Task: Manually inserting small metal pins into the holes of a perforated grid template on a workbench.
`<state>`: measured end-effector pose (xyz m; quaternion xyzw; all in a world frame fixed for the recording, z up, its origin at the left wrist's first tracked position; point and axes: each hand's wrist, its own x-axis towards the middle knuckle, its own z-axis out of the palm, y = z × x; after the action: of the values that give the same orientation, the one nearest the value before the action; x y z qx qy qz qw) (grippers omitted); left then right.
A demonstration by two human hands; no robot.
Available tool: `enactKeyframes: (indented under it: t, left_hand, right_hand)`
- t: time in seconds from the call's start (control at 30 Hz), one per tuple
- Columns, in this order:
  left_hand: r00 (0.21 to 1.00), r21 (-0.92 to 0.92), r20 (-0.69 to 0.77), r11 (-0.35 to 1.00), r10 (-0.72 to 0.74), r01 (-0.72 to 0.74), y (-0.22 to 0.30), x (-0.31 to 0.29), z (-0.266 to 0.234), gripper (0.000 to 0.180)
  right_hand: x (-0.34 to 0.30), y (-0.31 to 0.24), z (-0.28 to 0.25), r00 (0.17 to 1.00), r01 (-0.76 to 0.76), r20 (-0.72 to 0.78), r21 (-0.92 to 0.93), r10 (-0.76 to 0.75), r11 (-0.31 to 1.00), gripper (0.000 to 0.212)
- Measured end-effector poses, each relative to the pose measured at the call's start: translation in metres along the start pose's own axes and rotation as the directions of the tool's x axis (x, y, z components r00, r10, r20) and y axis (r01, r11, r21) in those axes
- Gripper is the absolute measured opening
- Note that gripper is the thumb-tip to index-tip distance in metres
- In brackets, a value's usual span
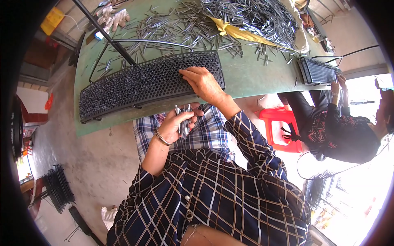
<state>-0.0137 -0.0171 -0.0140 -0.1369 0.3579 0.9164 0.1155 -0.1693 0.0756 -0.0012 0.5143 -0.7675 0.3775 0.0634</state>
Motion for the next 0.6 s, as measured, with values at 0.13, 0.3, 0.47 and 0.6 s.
enactKeyframes:
  t: [0.13,0.3,0.47,0.6]
  left_hand:
    - [1.000,0.009,-0.001,1.000,0.002,-0.002,-0.001,0.001,0.001,0.031]
    - [0.992,-0.078,-0.089,0.992,0.094,-0.101,0.001,-0.001,0.000,0.026]
    - [0.822,-0.091,-0.252,0.833,0.510,-0.545,0.017,0.007,0.018,0.030]
    - [0.631,0.446,-0.063,0.587,0.774,-0.676,0.006,0.021,0.040,0.038]
  right_hand:
    - [-0.001,0.003,-0.002,1.000,-0.023,-0.011,0.014,0.023,1.000,0.023]
    - [-0.003,-0.016,-0.012,0.978,-0.168,-0.097,0.162,0.185,0.972,0.023]
    - [-0.045,-0.044,-0.005,0.673,-0.496,0.182,0.830,0.717,0.255,0.034]
    - [-0.045,-0.075,0.031,0.507,-0.005,0.548,0.774,0.665,-0.634,0.035]
